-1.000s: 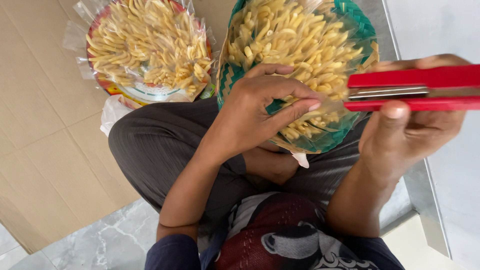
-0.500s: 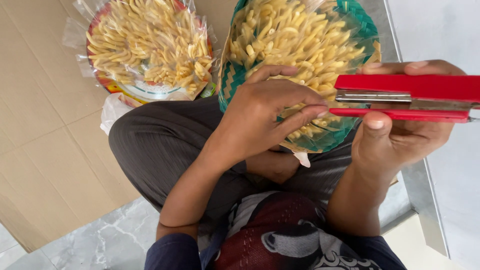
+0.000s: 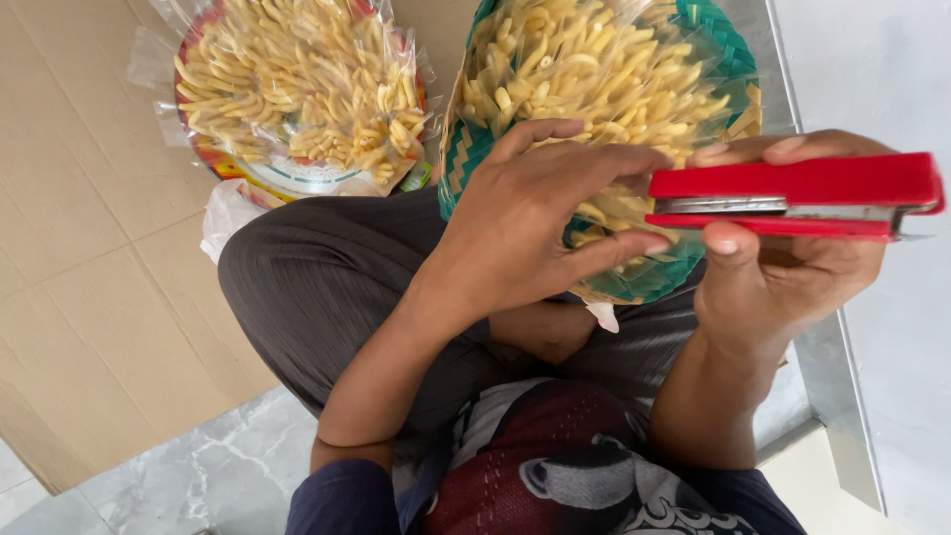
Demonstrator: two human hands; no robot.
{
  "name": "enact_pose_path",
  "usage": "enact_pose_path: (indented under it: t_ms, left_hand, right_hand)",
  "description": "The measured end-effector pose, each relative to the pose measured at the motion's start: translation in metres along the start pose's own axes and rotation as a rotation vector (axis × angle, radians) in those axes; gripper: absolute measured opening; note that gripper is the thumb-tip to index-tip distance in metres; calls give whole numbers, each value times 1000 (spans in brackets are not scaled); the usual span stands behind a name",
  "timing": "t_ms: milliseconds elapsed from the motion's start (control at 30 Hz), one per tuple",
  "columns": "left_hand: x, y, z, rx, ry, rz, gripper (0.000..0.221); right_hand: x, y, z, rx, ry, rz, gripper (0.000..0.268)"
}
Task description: Folding the tops of small plastic bags filled with snacks and stapling them shut.
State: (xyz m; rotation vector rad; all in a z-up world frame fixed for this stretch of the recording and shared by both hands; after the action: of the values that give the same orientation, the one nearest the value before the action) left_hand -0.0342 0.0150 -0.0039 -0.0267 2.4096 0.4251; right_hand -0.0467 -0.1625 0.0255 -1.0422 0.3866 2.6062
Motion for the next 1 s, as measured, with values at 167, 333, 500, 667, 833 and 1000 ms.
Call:
enact_pose_path:
  t_ms: [167,333,500,667,833,1000]
  left_hand:
    - [-2,-4,-1,31,-76,29,45]
    - [-7,0,-6,10,-130,14,39]
    - [-7,0,-8,-72,-190,-26,37]
    - [-2,-10,-5,-68,-146,-19,33]
    - [8,-14,11,23,-33,132,58]
    - [7,-15,13,31,-38,210,31]
  right_hand:
    - [6,-6,4,-28,-108,41,43]
    - [7,-4,3,-14,-70,65,41]
    - [6,-8,4,3,-25,19,46]
    - [4,-2,-3,-11,21,8,44]
    - [-2,2,-7,9,41,-22,49]
    - [-4,15,-15,-39,21,-63,47]
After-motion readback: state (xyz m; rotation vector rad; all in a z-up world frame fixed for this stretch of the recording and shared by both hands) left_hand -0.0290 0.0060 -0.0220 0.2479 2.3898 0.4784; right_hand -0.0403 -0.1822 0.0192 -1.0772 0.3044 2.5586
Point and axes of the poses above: each hand's wrist, its own x-axis away from the middle knuckle, its own y-axis out of the back of the hand, z = x × y, the point moved 4 cm from there along -x, towards the middle knuckle, and after that the axes turned 14 degrees about -z, right-handed, at the moved point
